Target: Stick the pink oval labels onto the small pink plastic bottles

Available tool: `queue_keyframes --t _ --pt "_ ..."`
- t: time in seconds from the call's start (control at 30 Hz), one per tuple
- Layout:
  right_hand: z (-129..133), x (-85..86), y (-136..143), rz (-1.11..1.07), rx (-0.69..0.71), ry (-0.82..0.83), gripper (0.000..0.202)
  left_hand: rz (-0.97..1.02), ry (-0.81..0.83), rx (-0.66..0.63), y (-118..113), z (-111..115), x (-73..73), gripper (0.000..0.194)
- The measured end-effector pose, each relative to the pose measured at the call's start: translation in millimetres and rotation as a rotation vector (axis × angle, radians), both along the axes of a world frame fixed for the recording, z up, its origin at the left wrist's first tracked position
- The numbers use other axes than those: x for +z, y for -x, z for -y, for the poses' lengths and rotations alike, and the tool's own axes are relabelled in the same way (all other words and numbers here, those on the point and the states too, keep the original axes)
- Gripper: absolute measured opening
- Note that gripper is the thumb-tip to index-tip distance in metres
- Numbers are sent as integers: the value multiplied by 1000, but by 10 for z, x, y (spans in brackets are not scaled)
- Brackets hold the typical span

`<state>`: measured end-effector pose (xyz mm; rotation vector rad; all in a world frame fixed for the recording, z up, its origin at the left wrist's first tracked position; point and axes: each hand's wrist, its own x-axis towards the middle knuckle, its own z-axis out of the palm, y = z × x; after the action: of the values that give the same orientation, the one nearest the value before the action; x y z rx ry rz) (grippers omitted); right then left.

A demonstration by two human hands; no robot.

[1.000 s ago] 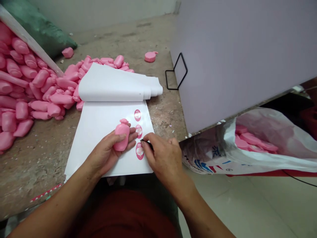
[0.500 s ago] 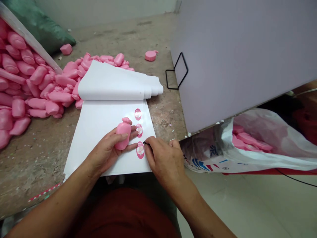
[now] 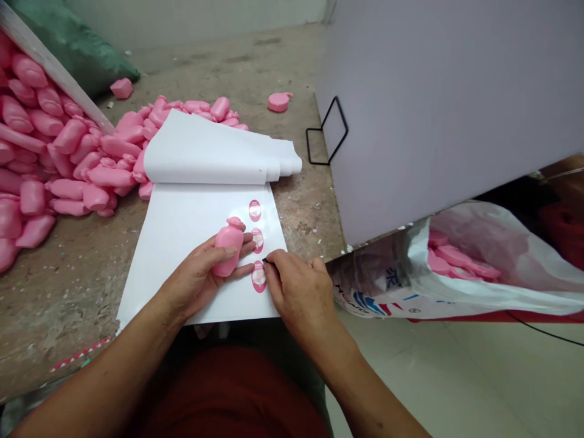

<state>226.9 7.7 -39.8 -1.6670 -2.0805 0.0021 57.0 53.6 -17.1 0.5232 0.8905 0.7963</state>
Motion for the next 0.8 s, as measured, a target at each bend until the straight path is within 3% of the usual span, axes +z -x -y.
queue_keyframes --t 0.2,0.5,0.67,0.8 --pt "-60 16 -108 -242 43 204 16 28 81 93 1 -1 22 26" --pt "-30 20 -113 13 32 29 17 71 114 163 -4 -3 4 27" --pt "-81 41 -165 1 79 65 16 72 112 168 -8 1 12 26" --pt "-110 71 -234 -36 31 71 15 66 108 167 -13 -8 10 24"
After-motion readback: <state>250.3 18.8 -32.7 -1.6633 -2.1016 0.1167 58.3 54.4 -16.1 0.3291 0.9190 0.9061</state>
